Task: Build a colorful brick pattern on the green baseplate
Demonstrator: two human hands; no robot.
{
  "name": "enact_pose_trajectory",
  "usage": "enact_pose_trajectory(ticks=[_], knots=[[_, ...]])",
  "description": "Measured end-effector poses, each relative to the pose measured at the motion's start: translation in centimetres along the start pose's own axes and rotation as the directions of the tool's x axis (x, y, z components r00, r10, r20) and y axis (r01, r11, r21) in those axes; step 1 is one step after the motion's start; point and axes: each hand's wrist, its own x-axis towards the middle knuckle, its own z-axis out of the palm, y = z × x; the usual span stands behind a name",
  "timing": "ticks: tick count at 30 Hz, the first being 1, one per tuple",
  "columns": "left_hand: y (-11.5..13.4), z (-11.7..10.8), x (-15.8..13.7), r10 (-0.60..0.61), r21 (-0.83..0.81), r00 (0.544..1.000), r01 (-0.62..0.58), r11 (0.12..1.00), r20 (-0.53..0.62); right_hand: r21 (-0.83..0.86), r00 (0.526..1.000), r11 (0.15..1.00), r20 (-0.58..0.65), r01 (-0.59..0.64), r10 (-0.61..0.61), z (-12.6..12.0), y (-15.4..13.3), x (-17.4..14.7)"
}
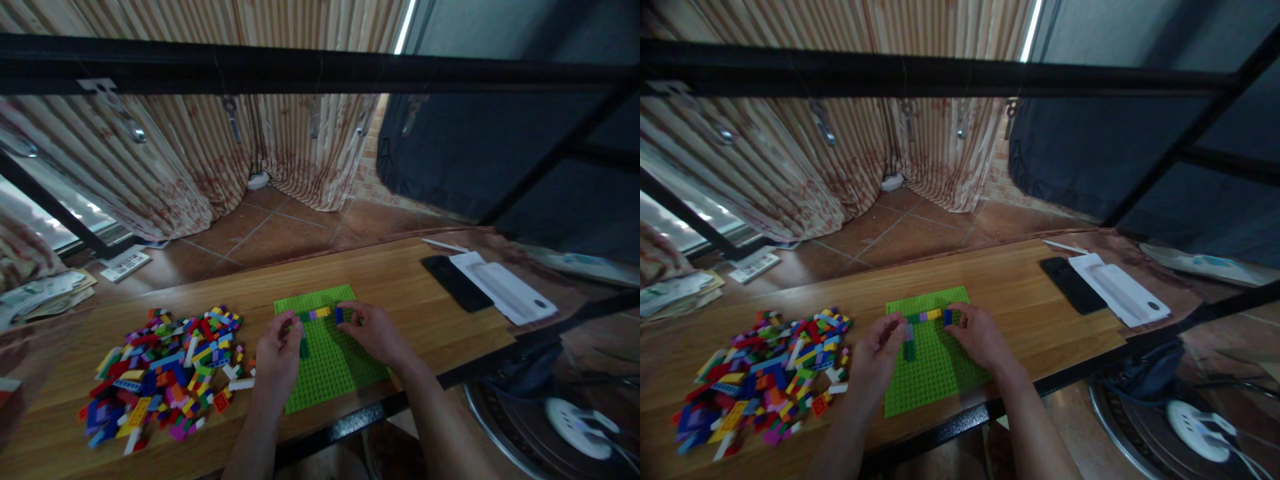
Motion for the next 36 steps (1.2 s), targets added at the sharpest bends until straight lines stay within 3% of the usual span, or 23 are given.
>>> enact_pose_trajectory(ticks=[7, 11, 15, 18, 23, 36], knots=[[-0.3, 0.3, -0.8, 0.178, 0.328, 0.983, -0.184, 0.926, 0.050, -0.049, 0.992, 0.998, 0.120, 0.030, -0.024, 0.5, -0.1, -0.2], [-0.3, 0.7, -1.3, 0.373, 0.566, 0.914, -0.395, 0.723, 0.161, -0.061, 0.992, 0.998, 0.125, 0.031, -0.023, 0.8, -0.2, 0.2], [-0.5, 1.1, -1.9, 0.377, 0.753, 0.887, -0.436, 0.493, 0.267, -0.061, 0.995, 0.998, 0.097, -0.015, 0.021, 0.6, -0.2, 0.5], [-0.8, 1.5, -2.4, 0.357, 0.799, 0.884, -0.438, 0.412, 0.300, -0.056, 0.997, 0.998, 0.063, -0.039, 0.043, 0.6, -0.1, 0.6], [-0.9, 2.2, -3.1, 0.296, 0.827, 0.896, -0.425, 0.368, 0.329, -0.081, 0.997, 0.997, 0.076, -0.019, 0.026, 0.8, 0.1, 0.7], [-0.9, 2.8, -3.5, 0.212, 0.836, 0.911, -0.410, 0.365, 0.355, -0.042, 0.997, 0.999, 0.075, -0.027, 0.030, 1.4, 0.4, 1.0]])
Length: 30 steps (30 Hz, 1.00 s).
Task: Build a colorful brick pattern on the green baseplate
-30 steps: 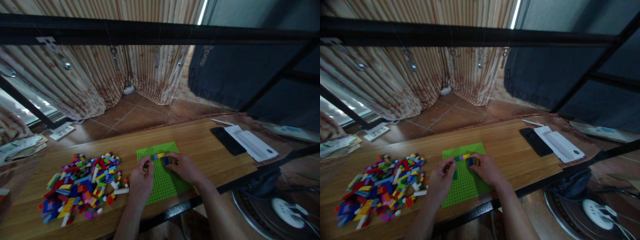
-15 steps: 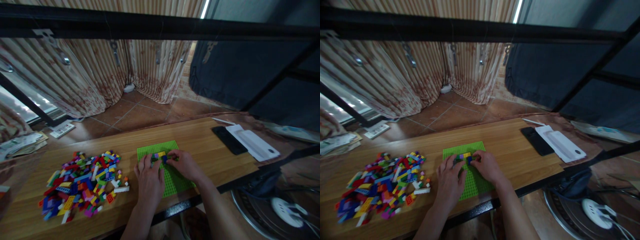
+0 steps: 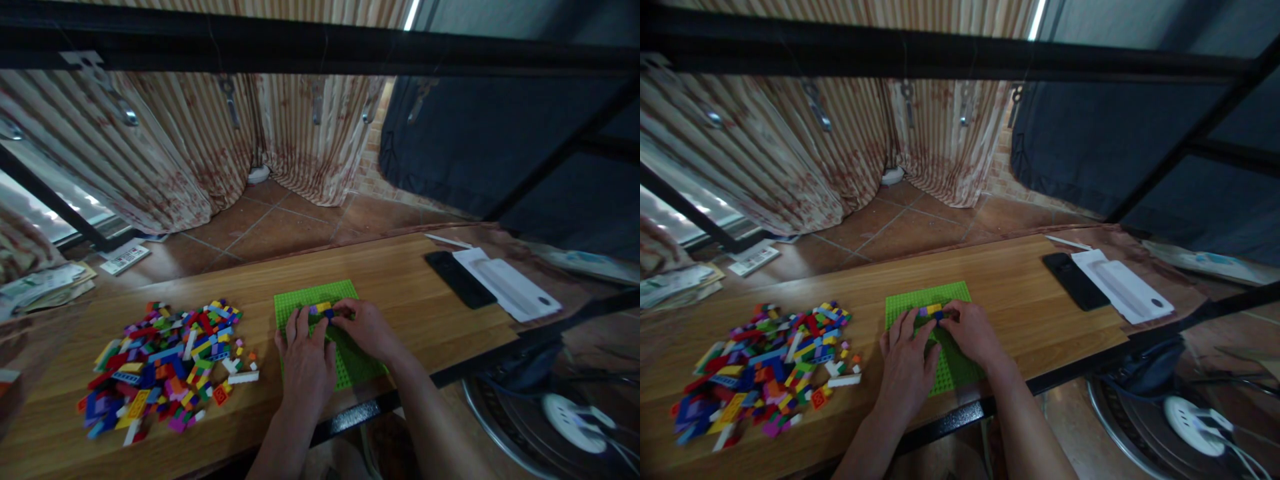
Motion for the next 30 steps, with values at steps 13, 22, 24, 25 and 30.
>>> enact_pose_trajectory(ticks=[13, 22, 24, 25, 30], knots=[[0.8, 0.7, -0.1, 0.000, 0.093, 0.999, -0.003, 0.996, 0.041, 0.026, 0.999, 0.999, -0.018, -0.041, 0.042, 0.3, 0.1, 0.2], [1.2, 0.3, 0.5, -0.036, 0.137, 0.996, 0.025, 0.990, 0.077, -0.011, 0.998, 0.998, -0.014, -0.062, 0.062, 0.2, -0.2, 0.3], [1.3, 0.4, 0.6, -0.033, 0.144, 0.997, 0.022, 0.989, 0.075, -0.017, 0.998, 0.998, -0.010, -0.055, 0.055, 0.2, -0.1, 0.4], [1.2, 0.4, 0.7, -0.029, 0.145, 0.997, 0.018, 0.989, 0.073, -0.024, 0.999, 0.998, -0.011, -0.053, 0.053, 0.2, -0.1, 0.5], [0.9, 0.6, 0.8, -0.006, 0.128, 0.998, -0.002, 0.992, 0.062, -0.049, 0.998, 0.997, -0.020, -0.059, 0.058, 0.2, -0.3, 0.5]])
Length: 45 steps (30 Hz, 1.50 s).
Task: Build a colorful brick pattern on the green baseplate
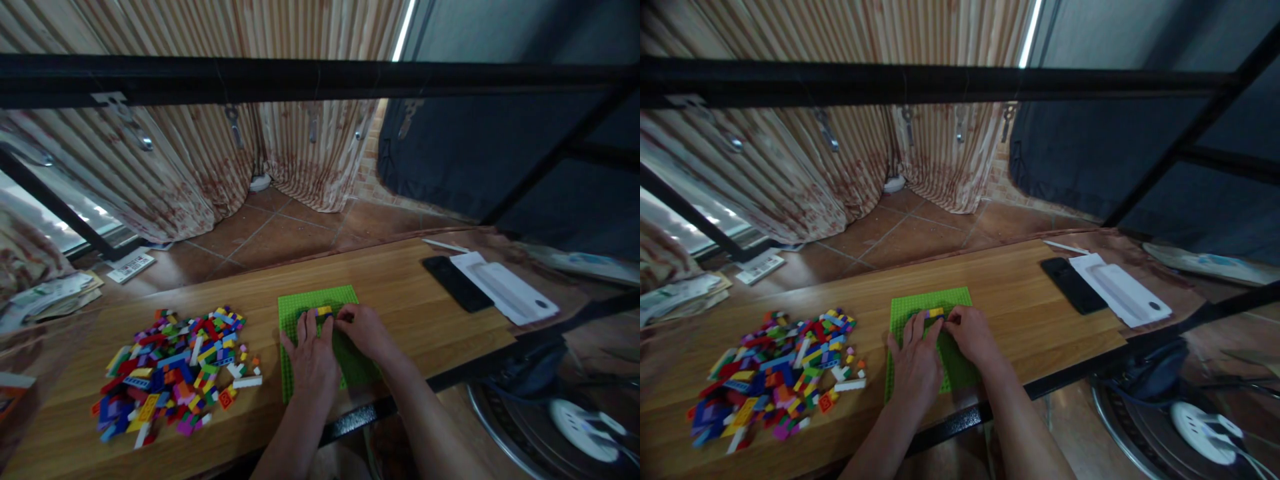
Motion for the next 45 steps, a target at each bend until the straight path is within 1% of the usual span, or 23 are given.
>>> enact_pose_trajectory(ticks=[3, 7, 10, 12, 14, 17, 21, 25, 32, 42, 45], knots=[[-0.2, 0.2, -0.1, 0.010, -0.017, 1.000, -0.010, 1.000, -0.003, 0.028, 1.000, 0.999, 0.016, 0.023, -0.023, -0.1, 0.0, -0.1], [-0.5, 0.3, -0.5, 0.011, -0.077, 0.999, -0.014, 0.997, -0.050, 0.082, 0.999, 0.996, 0.015, 0.039, -0.040, -0.3, 0.5, 0.0], [-0.6, 0.3, -1.0, 0.008, -0.120, 0.996, -0.018, 0.993, -0.089, 0.082, 0.999, 0.997, -0.034, 0.012, -0.009, -0.4, 1.1, 0.3], [-0.5, 0.3, -1.5, 0.012, -0.119, 0.995, -0.025, 0.993, -0.103, 0.050, 0.997, 0.999, -0.077, -0.005, 0.009, -0.4, 1.4, 0.5], [-0.4, 0.5, -1.9, 0.020, -0.105, 0.994, -0.031, 0.994, -0.107, 0.014, 0.996, 1.000, -0.090, 0.004, -0.003, -0.3, 1.3, 0.7], [0.0, 1.0, -2.4, 0.047, -0.094, 0.994, -0.056, 0.994, -0.100, -0.021, 0.998, 0.999, -0.062, 0.030, -0.031, -0.1, 0.9, 0.8], [0.2, 1.9, -2.5, 0.074, -0.102, 0.995, -0.080, 0.992, -0.063, -0.064, 0.999, 0.998, -0.033, 0.020, -0.022, 0.4, 0.4, 0.9], [0.1, 2.3, -2.4, 0.082, -0.122, 0.995, -0.089, 0.989, -0.057, -0.081, 0.999, 0.997, -0.046, 0.018, -0.022, 0.7, 0.3, 1.0], [0.1, 2.5, -2.3, 0.093, -0.137, 0.994, -0.099, 0.986, -0.051, -0.078, 0.999, 0.997, -0.042, -0.005, 0.001, 0.6, 0.0, 0.9], [0.5, 2.4, -1.8, 0.111, -0.109, 0.993, -0.113, 0.988, -0.026, -0.058, 0.997, 0.998, -0.072, -0.019, 0.015, 1.0, 0.3, 1.3], [0.5, 2.3, -1.7, 0.125, -0.103, 0.992, -0.127, 0.987, -0.027, -0.070, 0.997, 0.997, -0.075, -0.041, 0.035, 1.0, 0.3, 1.3]])
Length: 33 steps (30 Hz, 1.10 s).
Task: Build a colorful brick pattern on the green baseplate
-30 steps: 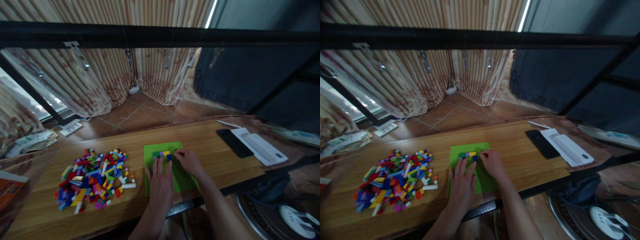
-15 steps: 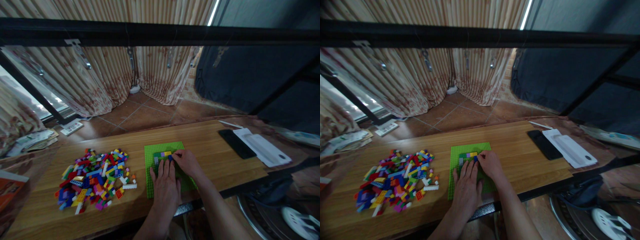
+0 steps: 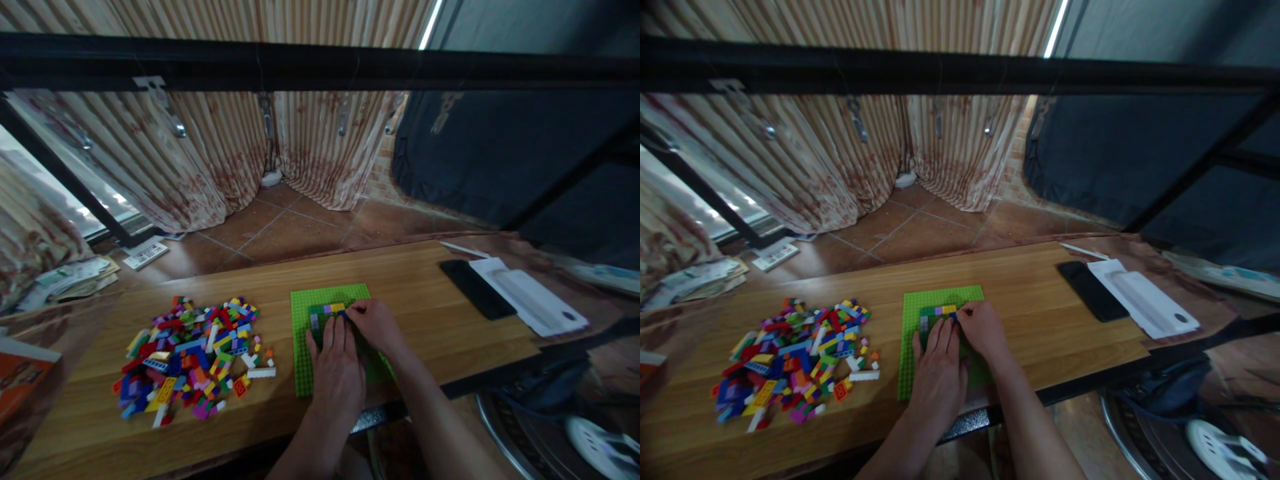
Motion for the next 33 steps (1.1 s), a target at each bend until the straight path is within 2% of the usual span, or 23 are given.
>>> enact_pose_trajectory(ticks=[8, 18, 22, 28, 33], knots=[[0.1, -0.6, 0.2, 0.031, 0.024, 0.999, -0.030, 0.999, -0.017, 0.029, 1.000, 0.999, -0.001, -0.018, 0.018, 0.2, -0.1, 0.1], [0.1, -1.1, 0.2, 0.014, -0.035, 1.000, -0.014, 0.999, 0.000, 0.029, 1.000, 0.999, 0.000, -0.017, 0.017, 0.1, -0.3, 0.0], [0.1, -1.1, -0.2, -0.012, -0.039, 1.000, 0.012, 0.999, -0.003, 0.050, 0.999, 0.999, 0.030, 0.019, -0.021, -0.5, -0.1, -0.3], [0.0, -1.9, -0.9, -0.059, -0.052, 0.998, 0.059, 0.997, 0.008, 0.034, 1.000, 0.999, 0.005, 0.023, -0.024, -1.1, 0.4, -1.1], [-0.1, -2.4, -0.8, -0.083, -0.008, 0.997, 0.083, 0.997, 0.001, -0.001, 0.998, 0.999, 0.056, 0.034, -0.034, -1.3, 0.0, -1.7]])
